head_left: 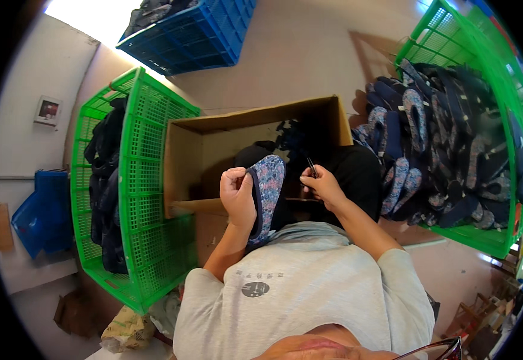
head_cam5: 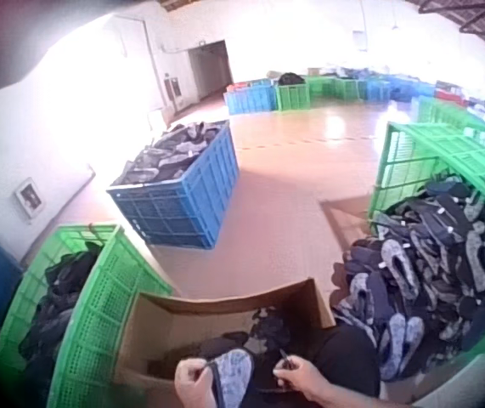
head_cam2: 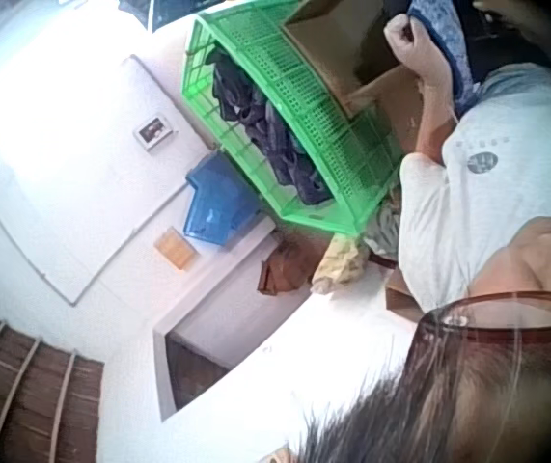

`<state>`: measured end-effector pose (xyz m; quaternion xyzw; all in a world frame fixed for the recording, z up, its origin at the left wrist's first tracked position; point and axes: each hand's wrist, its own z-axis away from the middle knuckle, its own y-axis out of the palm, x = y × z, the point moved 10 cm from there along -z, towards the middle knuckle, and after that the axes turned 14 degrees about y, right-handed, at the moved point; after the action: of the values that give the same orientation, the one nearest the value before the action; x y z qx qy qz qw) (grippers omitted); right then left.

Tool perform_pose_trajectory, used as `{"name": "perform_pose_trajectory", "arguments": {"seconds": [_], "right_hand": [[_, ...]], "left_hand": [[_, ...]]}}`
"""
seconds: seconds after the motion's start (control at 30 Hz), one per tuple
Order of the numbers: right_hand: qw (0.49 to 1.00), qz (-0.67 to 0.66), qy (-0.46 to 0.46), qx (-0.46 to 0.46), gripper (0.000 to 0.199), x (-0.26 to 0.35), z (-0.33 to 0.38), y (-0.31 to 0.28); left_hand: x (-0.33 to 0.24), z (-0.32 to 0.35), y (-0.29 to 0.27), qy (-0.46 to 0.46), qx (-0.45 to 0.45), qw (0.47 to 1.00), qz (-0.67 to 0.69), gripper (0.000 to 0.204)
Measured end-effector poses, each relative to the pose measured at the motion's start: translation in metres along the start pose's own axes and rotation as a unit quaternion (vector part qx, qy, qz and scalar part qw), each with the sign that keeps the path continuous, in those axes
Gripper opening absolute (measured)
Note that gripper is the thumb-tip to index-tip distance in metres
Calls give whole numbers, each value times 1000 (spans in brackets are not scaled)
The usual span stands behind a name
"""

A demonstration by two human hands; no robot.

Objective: The person sits on the floor and uses scissors to trim loose threads and tags from a series of patterned slippers. They pick up each slipper from a green crate, cut the excess material, and place the finished item into a cardboard box. The person also briefly handles a red cloth and a notebook during the process.

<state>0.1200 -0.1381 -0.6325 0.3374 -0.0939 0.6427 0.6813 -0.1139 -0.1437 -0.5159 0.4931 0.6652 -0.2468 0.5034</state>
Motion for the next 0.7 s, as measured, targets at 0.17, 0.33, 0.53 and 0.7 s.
{"name": "perform_pose_trajectory", "arguments": {"seconds": [0.17,0.33,0.53,0.7], "right_hand": [[994,51,-98,9,24,13,5,13],[994,61,-80,38,27,22,19,26],[965,73,-235,94,33,57,40,60],[963,71,-238,104,33,63,39,65]], "left_hand": [[33,-7,-11,-132,-74,978,146,5],[27,-7,-9,-104,-71,988,89,8],[2,-10,10,-39,13,997,-67,12],[-18,-15,21,38,48,990,-127,13]]}}
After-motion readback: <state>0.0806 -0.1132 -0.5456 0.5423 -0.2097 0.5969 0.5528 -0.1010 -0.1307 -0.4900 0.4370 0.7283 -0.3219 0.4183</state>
